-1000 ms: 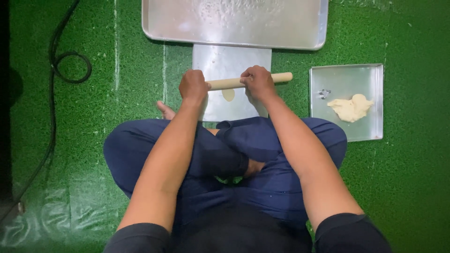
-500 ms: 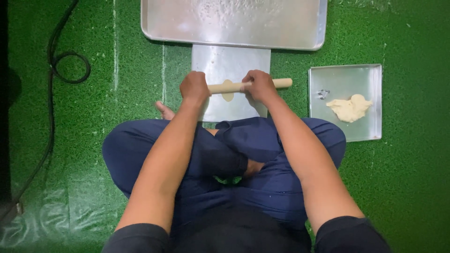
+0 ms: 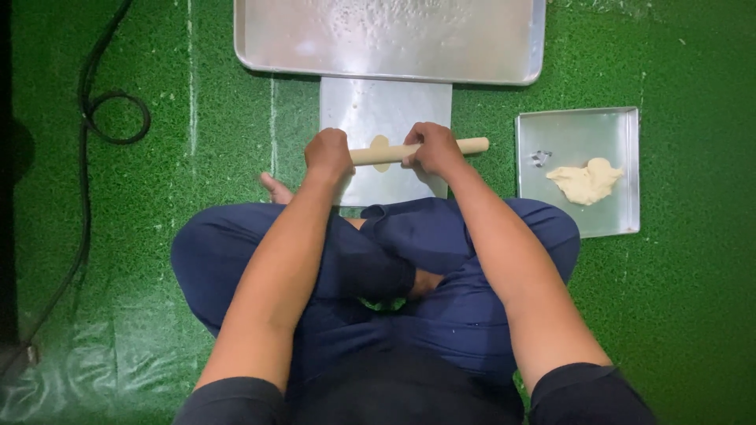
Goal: Rolling out dough with a rolling pin and using a heart-shaped cutter to make cookies on a baking tray.
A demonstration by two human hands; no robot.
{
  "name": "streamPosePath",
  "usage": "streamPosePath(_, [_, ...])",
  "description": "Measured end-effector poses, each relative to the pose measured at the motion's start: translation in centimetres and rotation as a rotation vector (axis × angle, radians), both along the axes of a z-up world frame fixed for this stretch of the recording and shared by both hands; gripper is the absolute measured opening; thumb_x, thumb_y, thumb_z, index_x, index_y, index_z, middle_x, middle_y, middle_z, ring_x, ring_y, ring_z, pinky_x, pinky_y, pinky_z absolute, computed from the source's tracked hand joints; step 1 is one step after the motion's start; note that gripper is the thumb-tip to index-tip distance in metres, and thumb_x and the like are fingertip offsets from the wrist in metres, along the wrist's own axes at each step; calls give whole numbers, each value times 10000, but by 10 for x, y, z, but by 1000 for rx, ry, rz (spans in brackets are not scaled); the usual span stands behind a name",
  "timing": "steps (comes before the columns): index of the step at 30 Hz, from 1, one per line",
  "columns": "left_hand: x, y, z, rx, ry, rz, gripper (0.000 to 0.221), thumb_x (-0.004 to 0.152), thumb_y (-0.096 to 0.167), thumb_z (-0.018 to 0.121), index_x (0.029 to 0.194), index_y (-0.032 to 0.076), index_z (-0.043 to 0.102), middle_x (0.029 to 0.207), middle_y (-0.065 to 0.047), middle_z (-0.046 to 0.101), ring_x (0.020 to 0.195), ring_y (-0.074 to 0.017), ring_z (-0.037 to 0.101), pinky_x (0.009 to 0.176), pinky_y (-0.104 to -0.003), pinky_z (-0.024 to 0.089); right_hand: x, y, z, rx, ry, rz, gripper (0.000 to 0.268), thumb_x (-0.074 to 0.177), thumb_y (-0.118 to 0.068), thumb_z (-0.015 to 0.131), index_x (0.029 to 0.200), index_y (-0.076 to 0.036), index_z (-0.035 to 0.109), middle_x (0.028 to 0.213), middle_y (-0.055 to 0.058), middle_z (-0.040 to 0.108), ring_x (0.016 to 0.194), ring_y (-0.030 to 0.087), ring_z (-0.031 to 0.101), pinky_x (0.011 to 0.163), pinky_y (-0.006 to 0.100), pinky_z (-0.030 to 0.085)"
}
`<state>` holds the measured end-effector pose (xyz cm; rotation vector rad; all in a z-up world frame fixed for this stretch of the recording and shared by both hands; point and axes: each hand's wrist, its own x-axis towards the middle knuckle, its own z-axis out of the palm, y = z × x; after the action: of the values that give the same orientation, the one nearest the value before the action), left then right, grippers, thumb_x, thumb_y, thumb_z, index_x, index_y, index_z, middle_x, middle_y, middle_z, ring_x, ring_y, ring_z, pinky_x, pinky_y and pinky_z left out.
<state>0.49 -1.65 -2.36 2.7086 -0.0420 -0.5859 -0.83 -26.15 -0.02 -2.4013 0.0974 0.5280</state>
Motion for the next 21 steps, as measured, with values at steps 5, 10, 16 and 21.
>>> streamPosePath(5, [7,3,22,-81,-2,55,348,778,73,890,1070,-45,742,1008,-245,705,1054,-481,705,845,-645,585,6,1,6,-6,-44,-23,244,833,-162,853,1067,-176,783,1033,111,713,1112,336,677,978,460,545])
streamPosePath(10, [8,3,5,-18,21,19,438,675,108,969,1038,-12,755,962,-215,712,1033,-463,718,830,-633,585,3,3,12,-27,-8,8,319,746,-120,903,1041,-156,787,1029,115,716,1106,345,681,980,466,538])
streamPosePath(16, [8,6,7,-3,114,10,486,664,140,988,1057,-23,753,995,-227,719,1056,-472,708,821,-676,564,-2,7,13,-142,-25,139,422,686,-137,942,1072,-169,775,1031,99,711,1128,347,674,1014,470,527])
streamPosePath(21, [23,24,14,-292,35,444,374,909,376,791,1171,120,716,1178,-140,691,1225,-385,648,995,-558,536,5,-7,42,-203,21,189,346,844,-147,809,1182,-146,734,1157,174,717,1218,416,638,1101,532,468])
